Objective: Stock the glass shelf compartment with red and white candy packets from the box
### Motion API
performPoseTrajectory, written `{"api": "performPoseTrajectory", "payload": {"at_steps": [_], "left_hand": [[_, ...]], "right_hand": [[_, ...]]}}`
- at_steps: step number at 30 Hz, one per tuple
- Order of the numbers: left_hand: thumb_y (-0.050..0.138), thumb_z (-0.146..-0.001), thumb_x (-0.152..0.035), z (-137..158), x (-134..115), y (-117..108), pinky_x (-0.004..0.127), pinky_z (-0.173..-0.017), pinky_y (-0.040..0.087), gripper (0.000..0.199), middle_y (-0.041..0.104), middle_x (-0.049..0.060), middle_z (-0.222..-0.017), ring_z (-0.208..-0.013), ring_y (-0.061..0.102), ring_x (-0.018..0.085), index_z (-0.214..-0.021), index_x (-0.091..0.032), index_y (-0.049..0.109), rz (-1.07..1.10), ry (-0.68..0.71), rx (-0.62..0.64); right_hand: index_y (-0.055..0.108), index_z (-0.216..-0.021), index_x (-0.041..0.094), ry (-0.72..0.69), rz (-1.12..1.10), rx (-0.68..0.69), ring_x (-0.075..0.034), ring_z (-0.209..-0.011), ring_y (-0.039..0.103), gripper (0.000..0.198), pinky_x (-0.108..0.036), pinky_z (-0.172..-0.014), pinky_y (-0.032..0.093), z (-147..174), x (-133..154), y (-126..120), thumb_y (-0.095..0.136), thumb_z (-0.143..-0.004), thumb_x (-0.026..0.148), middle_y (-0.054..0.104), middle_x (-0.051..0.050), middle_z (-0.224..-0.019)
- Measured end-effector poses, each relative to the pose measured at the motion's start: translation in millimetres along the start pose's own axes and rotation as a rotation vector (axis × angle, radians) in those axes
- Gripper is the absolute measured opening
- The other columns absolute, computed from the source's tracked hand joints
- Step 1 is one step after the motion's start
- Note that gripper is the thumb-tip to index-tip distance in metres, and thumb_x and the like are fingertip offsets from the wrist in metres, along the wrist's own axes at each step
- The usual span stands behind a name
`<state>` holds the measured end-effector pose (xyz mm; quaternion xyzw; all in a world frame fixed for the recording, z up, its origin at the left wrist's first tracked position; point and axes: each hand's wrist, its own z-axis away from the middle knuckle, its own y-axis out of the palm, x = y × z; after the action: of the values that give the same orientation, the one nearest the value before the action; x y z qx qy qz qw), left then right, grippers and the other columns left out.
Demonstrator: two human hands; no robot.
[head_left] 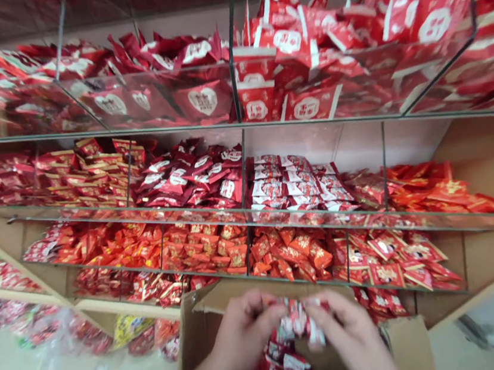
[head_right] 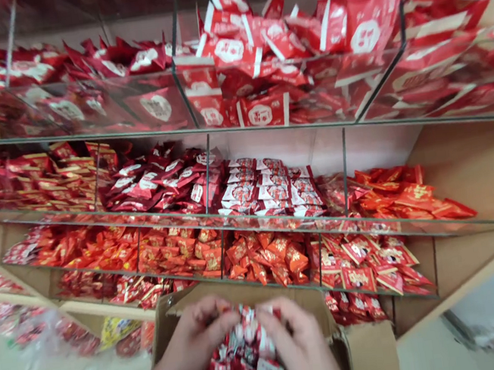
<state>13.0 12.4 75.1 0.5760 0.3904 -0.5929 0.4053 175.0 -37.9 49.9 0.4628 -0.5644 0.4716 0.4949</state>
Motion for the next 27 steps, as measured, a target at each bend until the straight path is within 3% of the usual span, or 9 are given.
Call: {"api": "performPoseTrajectory", "payload": {"at_steps": [4, 8, 10, 13, 15, 19, 23, 25, 27], "left_hand": [[0.071, -0.064, -0.044, -20.7, -11.6, 9.5, 0.018, -0.046, 0.033, 0.031, 0.050, -0.008, -0.047, -0.043, 0.037, 0.005, -0.063, -0.015, 0.059, 0.159, 0.117, -0.045], [0.068, -0.067, -0.046, -22.7, -7.4, 8.7, 0.018, -0.046, 0.033, 0.033, 0.050, -0.007, -0.048, -0.043, 0.038, 0.005, -0.063, -0.015, 0.058, 0.162, 0.090, -0.038], [0.067, -0.068, -0.047, -19.9, -8.3, 7.7, 0.018, -0.049, 0.038, 0.033, 0.053, -0.006, -0.055, -0.048, 0.045, 0.006, -0.075, -0.016, 0.062, 0.158, 0.067, -0.010], [0.070, -0.067, -0.043, -15.8, -9.5, 7.1, 0.022, -0.059, 0.046, 0.038, 0.061, -0.004, -0.070, -0.060, 0.055, 0.009, -0.097, -0.020, 0.062, 0.207, 0.028, 0.119], [0.072, -0.067, -0.038, -14.5, -7.5, 5.8, 0.024, -0.065, 0.047, 0.031, 0.066, -0.001, -0.073, -0.065, 0.058, 0.011, -0.090, -0.019, 0.065, 0.230, 0.009, 0.174], [0.076, -0.062, -0.036, -14.5, 2.6, -2.6, 0.021, -0.063, 0.045, 0.023, 0.068, -0.001, -0.067, -0.061, 0.056, 0.010, -0.073, -0.017, 0.068, 0.241, 0.007, 0.080], [0.078, -0.058, -0.040, -10.8, 15.0, -9.5, 0.018, -0.055, 0.039, 0.029, 0.063, -0.003, -0.056, -0.053, 0.050, 0.007, -0.064, -0.015, 0.064, 0.260, -0.072, -0.004], [0.079, -0.057, -0.041, -6.0, 20.1, -8.4, 0.018, -0.054, 0.038, 0.032, 0.062, -0.004, -0.055, -0.052, 0.048, 0.007, -0.064, -0.015, 0.064, 0.277, -0.113, -0.019], [0.079, -0.057, -0.041, 0.2, 24.2, -5.4, 0.018, -0.054, 0.039, 0.032, 0.061, -0.003, -0.056, -0.053, 0.049, 0.007, -0.065, -0.015, 0.063, 0.289, -0.127, -0.031]], "right_hand": [[0.062, -0.076, 0.019, 0.092, -0.386, 0.013, -0.009, -0.053, 0.057, 0.021, -0.020, -0.054, 0.046, -21.9, 13.7, -2.8, 0.068, -0.071, 0.038, 0.063, 0.002, -0.059], [0.061, -0.069, 0.019, 0.051, -0.370, -0.040, -0.009, -0.051, 0.057, 0.018, -0.020, -0.053, 0.046, -27.1, 14.8, -8.6, 0.067, -0.072, 0.036, 0.063, 0.003, -0.057], [0.063, -0.071, 0.020, -0.010, -0.280, -0.086, -0.011, -0.055, 0.060, 0.016, -0.021, -0.056, 0.049, -25.8, 14.2, -9.3, 0.067, -0.072, 0.035, 0.064, 0.002, -0.060], [0.066, -0.076, 0.021, -0.121, -0.107, -0.093, -0.013, -0.063, 0.063, 0.012, -0.024, -0.062, 0.051, -20.8, 13.2, -5.8, 0.064, -0.074, 0.033, 0.067, 0.000, -0.071], [0.066, -0.079, 0.021, -0.173, -0.006, -0.038, -0.015, -0.068, 0.063, 0.013, -0.026, -0.065, 0.053, -16.7, 13.5, -4.0, 0.060, -0.078, 0.033, 0.068, -0.002, -0.078], [0.064, -0.092, 0.023, -0.385, 0.323, 0.054, -0.018, -0.083, 0.065, 0.017, -0.028, -0.068, 0.054, -19.6, 31.4, -18.8, 0.054, -0.082, 0.033, 0.069, -0.005, -0.093], [0.064, -0.096, 0.020, -0.665, 0.827, -0.116, -0.020, -0.089, 0.064, 0.022, -0.033, -0.079, 0.051, -62.1, 88.0, -55.9, 0.050, -0.084, 0.031, 0.069, -0.008, -0.096], [0.066, -0.095, 0.017, -0.594, 1.124, -0.235, -0.023, -0.084, 0.064, 0.024, -0.036, -0.078, 0.050, -100.5, 121.4, -71.5, 0.047, -0.083, 0.027, 0.070, -0.011, -0.093], [0.067, -0.097, 0.015, -0.363, 1.415, -0.265, -0.028, -0.091, 0.063, 0.028, -0.038, -0.079, 0.047, -143.5, 148.1, -80.7, 0.044, -0.083, 0.023, 0.070, -0.015, -0.096]]}}
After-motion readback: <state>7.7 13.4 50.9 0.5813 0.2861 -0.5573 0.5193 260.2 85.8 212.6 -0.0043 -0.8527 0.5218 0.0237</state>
